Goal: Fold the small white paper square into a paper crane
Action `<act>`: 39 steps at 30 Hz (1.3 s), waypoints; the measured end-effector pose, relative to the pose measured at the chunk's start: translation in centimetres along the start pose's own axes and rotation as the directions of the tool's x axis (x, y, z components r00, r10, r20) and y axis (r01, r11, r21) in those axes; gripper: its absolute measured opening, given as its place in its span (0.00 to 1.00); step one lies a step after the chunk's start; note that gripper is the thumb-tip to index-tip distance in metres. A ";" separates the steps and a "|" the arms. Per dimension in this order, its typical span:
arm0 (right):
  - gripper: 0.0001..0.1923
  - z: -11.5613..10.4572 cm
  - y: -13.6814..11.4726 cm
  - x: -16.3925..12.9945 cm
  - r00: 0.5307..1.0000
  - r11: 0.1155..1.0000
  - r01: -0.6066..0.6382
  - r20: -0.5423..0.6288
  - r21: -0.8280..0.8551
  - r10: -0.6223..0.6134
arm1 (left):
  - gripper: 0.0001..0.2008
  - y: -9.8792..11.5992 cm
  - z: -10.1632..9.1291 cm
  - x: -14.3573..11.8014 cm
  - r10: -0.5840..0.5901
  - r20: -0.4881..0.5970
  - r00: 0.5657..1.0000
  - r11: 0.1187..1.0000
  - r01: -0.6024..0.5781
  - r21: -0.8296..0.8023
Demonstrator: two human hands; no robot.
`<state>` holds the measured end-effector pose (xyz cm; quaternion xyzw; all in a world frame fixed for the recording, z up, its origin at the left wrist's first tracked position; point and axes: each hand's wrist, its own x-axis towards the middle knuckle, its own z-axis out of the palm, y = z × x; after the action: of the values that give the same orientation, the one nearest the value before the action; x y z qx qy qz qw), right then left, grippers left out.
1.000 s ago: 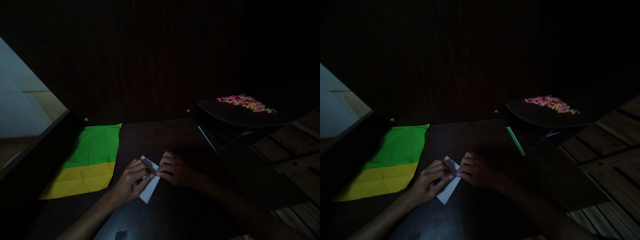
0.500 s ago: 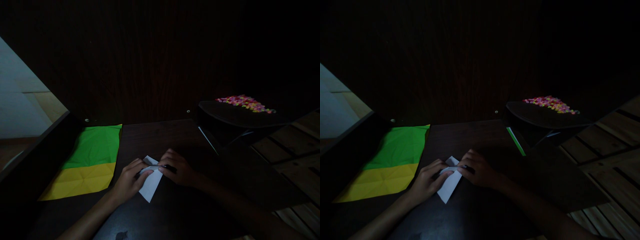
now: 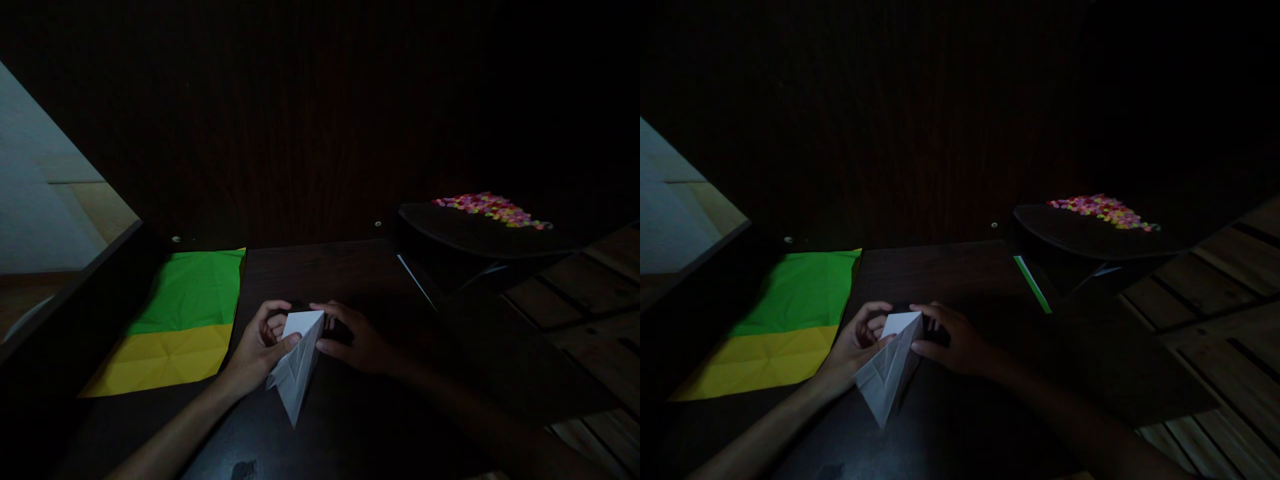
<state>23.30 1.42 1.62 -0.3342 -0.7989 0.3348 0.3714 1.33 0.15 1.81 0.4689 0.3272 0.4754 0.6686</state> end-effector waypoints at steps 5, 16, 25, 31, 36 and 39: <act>0.19 0.2 -0.3 0.3 1.000 0.995 -0.021 0.022 0.102 0.019 | 0.20 -0.5 -0.1 0.0 -0.102 0.036 0.994 0.994 0.104 -0.045; 0.09 0.2 -0.6 0.7 0.995 0.989 -0.097 0.050 0.111 0.092 | 0.20 0.0 -0.1 -0.1 -0.207 0.054 0.977 0.977 0.204 0.060; 0.07 0.5 -0.3 1.0 0.993 0.990 -0.119 -0.008 0.078 0.120 | 0.19 0.5 0.3 0.0 -0.163 0.016 0.986 0.978 0.160 0.131; 0.05 0.5 0.0 0.9 0.994 0.984 -0.111 -0.002 0.136 0.113 | 0.15 0.5 0.7 -0.1 -0.160 0.069 0.985 0.971 0.145 0.189; 0.03 0.5 -0.2 0.9 0.995 0.986 -0.097 -0.019 0.138 0.101 | 0.16 1.0 0.9 -0.2 -0.182 0.044 0.982 0.963 0.168 0.213; 0.04 0.5 -0.3 0.9 0.994 0.986 -0.104 -0.010 0.133 0.106 | 0.17 1.0 0.8 -0.3 -0.204 0.034 0.978 0.956 0.192 0.223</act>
<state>22.35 1.83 1.95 -0.3532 -0.7529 0.4034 0.3815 1.62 -0.29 3.01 0.5178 0.4036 0.3538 0.6662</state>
